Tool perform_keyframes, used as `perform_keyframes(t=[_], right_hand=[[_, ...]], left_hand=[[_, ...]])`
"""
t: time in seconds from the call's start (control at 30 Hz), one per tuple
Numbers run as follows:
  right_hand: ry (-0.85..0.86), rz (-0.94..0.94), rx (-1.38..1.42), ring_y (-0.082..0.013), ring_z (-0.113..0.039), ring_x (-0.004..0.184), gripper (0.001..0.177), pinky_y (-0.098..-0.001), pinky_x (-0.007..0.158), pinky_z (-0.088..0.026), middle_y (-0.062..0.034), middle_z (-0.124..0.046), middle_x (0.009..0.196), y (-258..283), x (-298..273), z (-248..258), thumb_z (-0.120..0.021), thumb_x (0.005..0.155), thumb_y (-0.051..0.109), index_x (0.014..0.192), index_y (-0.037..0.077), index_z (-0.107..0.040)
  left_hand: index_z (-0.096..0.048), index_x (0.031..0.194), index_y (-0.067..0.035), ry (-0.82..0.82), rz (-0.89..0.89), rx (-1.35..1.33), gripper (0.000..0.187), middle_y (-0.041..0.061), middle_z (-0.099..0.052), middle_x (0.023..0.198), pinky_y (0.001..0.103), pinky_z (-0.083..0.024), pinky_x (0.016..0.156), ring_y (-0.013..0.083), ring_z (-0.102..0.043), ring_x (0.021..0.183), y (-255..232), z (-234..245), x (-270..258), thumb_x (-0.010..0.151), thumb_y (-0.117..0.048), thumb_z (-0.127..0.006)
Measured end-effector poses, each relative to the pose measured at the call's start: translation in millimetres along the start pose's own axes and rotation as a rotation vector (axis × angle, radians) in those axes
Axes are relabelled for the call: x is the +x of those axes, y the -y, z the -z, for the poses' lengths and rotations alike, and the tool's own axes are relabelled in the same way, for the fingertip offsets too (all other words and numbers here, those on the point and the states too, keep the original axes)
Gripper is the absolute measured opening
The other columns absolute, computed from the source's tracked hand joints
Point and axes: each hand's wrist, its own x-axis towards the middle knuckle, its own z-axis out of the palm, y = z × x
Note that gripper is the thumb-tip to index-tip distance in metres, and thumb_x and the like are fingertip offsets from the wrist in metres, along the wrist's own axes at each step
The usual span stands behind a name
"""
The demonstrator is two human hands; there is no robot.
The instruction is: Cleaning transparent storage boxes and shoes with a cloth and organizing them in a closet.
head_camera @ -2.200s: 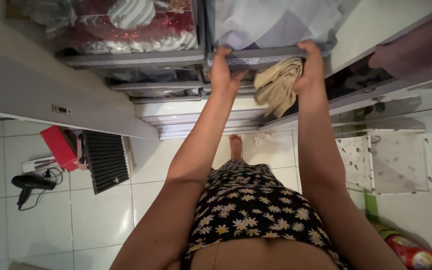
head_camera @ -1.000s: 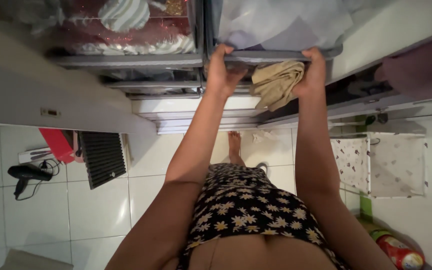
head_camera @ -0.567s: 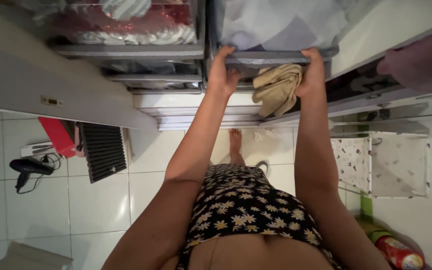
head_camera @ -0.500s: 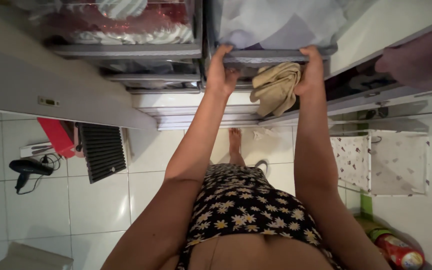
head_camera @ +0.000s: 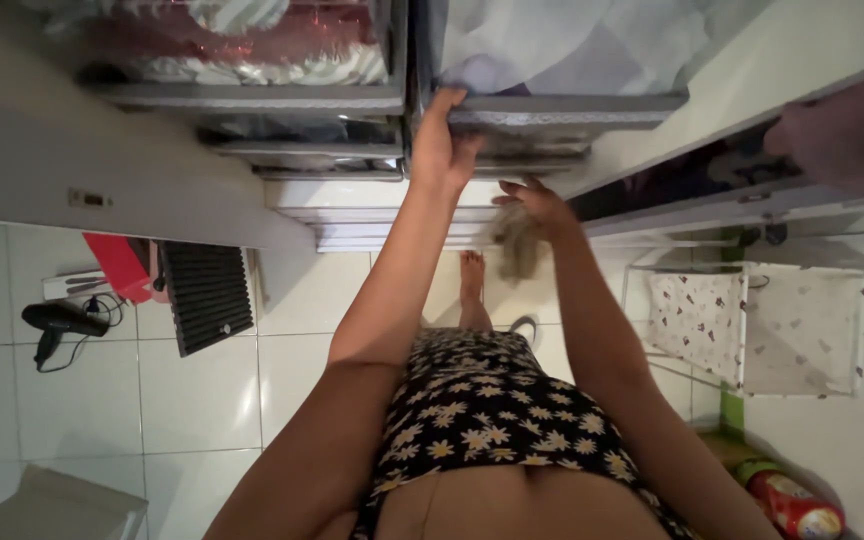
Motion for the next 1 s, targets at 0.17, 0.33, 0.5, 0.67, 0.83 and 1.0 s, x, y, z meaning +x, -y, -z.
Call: perform_keyframes(t=[0.17,0.33,0.5,0.67,0.83,1.0], right_hand=[[0.133,0.04,0.404,-0.027,-0.071,0.095,0.038,-0.0425,0.085,-0.06,-0.0124,-0.072,0.11,4.6,30.5,-16.0,-0.069,0.1,0.028,0.127,0.002,-0.064],[0.051,1.048,-0.577,-0.0297,-0.067,0.108,0.042,-0.0433,0.095,-0.054,-0.0157,-0.069,0.119,8.6,10.7,-13.9,-0.074,0.098,0.025,0.127,0.0,-0.058],[0.171,0.056,0.52,-0.0279,-0.069,0.103,0.036,-0.0453,0.095,-0.056,-0.0115,-0.073,0.115,19.6,49.4,-7.5,-0.066,0.097,0.033,0.119,0.005,-0.07],[-0.154,0.357,-0.339,-0.019,-0.056,0.12,0.046,-0.0398,0.1,-0.048,-0.003,-0.06,0.139,3.7,137.2,72.2,-0.061,0.099,0.037,0.138,0.013,-0.061],[-0.026,0.307,-0.071,-0.0222,-0.063,0.112,0.04,-0.0411,0.094,-0.055,-0.0068,-0.065,0.128,21.4,142.4,81.3,-0.065,0.097,0.027,0.132,0.008,-0.062],[0.087,0.261,0.167,-0.025,-0.07,0.104,0.036,-0.0422,0.089,-0.06,-0.0102,-0.07,0.118,35.4,136.3,79.4,-0.068,0.094,0.019,0.126,0.004,-0.064]], left_hand=[[-0.064,0.1,-0.014,0.031,0.023,-0.1,0.02,0.004,-0.066,0.1,0.045,-0.05,0.081,0.0243,-0.062,0.098,-17.4,-18.8,-26.7,0.084,-0.02,-0.073],[-0.062,0.1,-0.011,0.062,0.046,-0.169,0.017,0.009,-0.065,0.101,0.048,-0.053,0.085,0.0297,-0.063,0.099,-31.6,-35.4,-44.5,0.089,-0.021,-0.07],[-0.062,0.099,-0.01,0.126,0.024,-0.134,0.015,0.008,-0.066,0.103,0.047,-0.052,0.083,0.028,-0.063,0.1,-24.1,-25.1,-39.5,0.087,-0.017,-0.066],[-0.061,0.099,-0.009,0.068,0.044,-0.053,0.016,0.009,-0.064,0.1,0.049,-0.053,0.088,0.0281,-0.062,0.096,-14.4,-1.1,-17.2,0.084,-0.011,-0.065],[-0.06,0.095,-0.009,0.056,0.12,-0.046,0.017,0.011,-0.06,0.093,0.047,-0.049,0.081,0.029,-0.057,0.087,-7.5,22.5,10.8,0.082,-0.012,-0.069],[-0.059,0.094,-0.009,0.08,0.127,-0.11,0.017,0.009,-0.062,0.094,0.046,-0.051,0.085,0.0278,-0.058,0.089,-12.3,16.5,2.2,0.08,-0.011,-0.067]])
